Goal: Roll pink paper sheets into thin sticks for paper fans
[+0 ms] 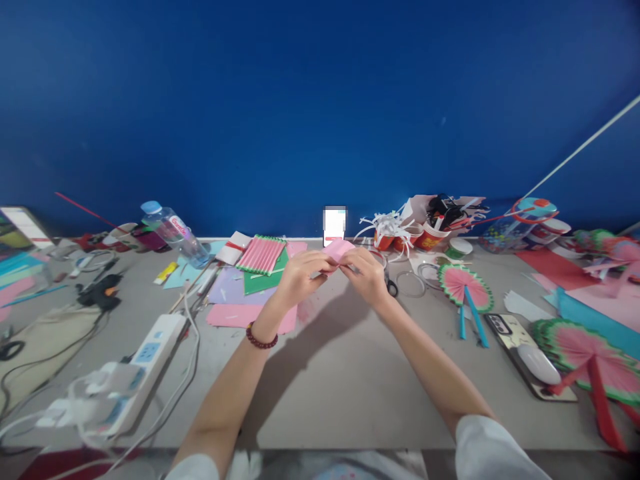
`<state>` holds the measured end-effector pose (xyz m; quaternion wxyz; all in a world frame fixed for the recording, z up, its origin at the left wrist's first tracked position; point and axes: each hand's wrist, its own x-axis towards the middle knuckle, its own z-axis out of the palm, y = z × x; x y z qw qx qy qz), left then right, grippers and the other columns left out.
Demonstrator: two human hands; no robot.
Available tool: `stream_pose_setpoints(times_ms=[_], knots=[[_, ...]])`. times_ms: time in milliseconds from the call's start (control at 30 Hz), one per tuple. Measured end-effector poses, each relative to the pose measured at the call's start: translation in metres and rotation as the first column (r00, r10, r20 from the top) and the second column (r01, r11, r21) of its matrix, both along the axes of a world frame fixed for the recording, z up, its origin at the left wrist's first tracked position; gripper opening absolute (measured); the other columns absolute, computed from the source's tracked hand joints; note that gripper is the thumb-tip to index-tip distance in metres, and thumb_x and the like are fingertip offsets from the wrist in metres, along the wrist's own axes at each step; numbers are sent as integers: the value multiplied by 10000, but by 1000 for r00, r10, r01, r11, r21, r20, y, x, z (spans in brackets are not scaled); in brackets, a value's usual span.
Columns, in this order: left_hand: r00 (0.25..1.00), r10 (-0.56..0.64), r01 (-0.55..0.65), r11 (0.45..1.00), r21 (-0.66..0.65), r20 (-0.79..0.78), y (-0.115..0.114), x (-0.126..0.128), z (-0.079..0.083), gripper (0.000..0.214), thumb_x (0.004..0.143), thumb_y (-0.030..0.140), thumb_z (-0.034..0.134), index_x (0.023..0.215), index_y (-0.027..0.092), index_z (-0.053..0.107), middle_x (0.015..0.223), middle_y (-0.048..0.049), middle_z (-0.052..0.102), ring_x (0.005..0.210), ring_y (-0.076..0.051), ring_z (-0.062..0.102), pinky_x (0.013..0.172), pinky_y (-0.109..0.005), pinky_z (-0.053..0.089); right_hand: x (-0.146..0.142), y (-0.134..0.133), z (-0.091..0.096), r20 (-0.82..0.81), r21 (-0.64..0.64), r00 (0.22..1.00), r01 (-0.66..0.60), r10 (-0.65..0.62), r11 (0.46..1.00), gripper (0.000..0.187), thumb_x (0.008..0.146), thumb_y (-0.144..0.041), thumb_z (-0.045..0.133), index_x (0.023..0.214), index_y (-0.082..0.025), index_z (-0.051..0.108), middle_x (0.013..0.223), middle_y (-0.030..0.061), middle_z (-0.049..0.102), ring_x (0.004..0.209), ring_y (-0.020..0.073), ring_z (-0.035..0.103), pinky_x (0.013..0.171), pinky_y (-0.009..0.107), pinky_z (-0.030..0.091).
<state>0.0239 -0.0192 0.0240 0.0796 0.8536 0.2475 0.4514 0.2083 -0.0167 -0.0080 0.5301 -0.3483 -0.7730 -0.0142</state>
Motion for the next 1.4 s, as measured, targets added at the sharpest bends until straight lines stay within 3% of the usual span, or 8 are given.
stream_pose_setpoints(times_ms=[200, 367, 567, 667, 767, 967, 1100, 1400], knots=[[993, 51, -45, 997, 63, -110, 1, 1, -4, 109, 807, 115, 554, 728, 179, 594, 856, -47, 701, 829, -160, 640, 728, -292, 492, 0, 2, -1, 99, 51, 994, -38, 33, 998, 205, 861, -118, 472, 706, -211, 569, 696, 40, 618, 719, 163, 574, 703, 305, 456], [966, 143, -101, 976, 195, -214, 6, 0, -13, 93, 858, 196, 557, 787, 173, 613, 904, -52, 706, 875, -173, 633, 736, -299, 484, 2, 7, -5, 263, 81, 963, 33, -53, 996, 206, 849, -106, 452, 682, -195, 534, 655, 45, 572, 677, 179, 523, 670, 310, 430], [990, 141, -133, 976, 170, -32, 21, -5, -28, 97, 844, 250, 607, 776, 186, 633, 827, -29, 713, 823, -158, 654, 729, -301, 506, 8, 16, -11, 216, -17, 975, 57, -53, 998, 71, 851, -195, 544, 787, -184, 571, 764, 69, 626, 766, 210, 543, 707, 324, 445], [994, 98, -102, 989, 103, 44, 23, -7, -26, 107, 839, 272, 613, 775, 189, 630, 805, -28, 711, 789, -150, 655, 732, -306, 515, 12, 20, -12, 172, -34, 985, 38, -32, 999, 67, 858, -213, 549, 810, -190, 590, 800, 72, 647, 803, 215, 559, 741, 337, 454], [994, 109, -110, 990, 85, 21, 21, -8, -21, 127, 865, 271, 574, 783, 184, 618, 817, -36, 699, 795, -147, 636, 741, -309, 504, 13, 21, -12, 167, -29, 985, 42, -37, 999, 105, 874, -213, 531, 797, -192, 599, 796, 71, 652, 791, 208, 563, 743, 338, 453], [910, 349, -267, 907, 327, -225, 12, -2, -19, 127, 892, 188, 502, 853, 176, 622, 853, -43, 662, 845, -174, 565, 738, -322, 423, 11, 15, -8, 249, 34, 966, 66, -73, 997, 147, 895, -214, 506, 789, -183, 603, 776, 69, 641, 765, 194, 554, 713, 324, 420], [867, 443, -298, 829, 474, -229, 8, 6, -22, 147, 895, 176, 506, 805, 174, 623, 784, -34, 641, 773, -172, 536, 695, -324, 370, 9, 12, -6, 281, 70, 956, 62, -79, 996, 171, 906, -210, 487, 778, -176, 596, 759, 66, 634, 751, 190, 537, 699, 321, 398], [865, 460, -334, 827, 452, -203, 8, 10, -26, 274, 907, 188, 490, 649, 161, 578, 631, -22, 530, 655, -155, 469, 624, -304, 312, 6, 11, -10, 326, 67, 937, 107, -123, 992, 226, 911, -172, 448, 718, -175, 565, 689, 58, 564, 709, 190, 463, 662, 302, 378]])
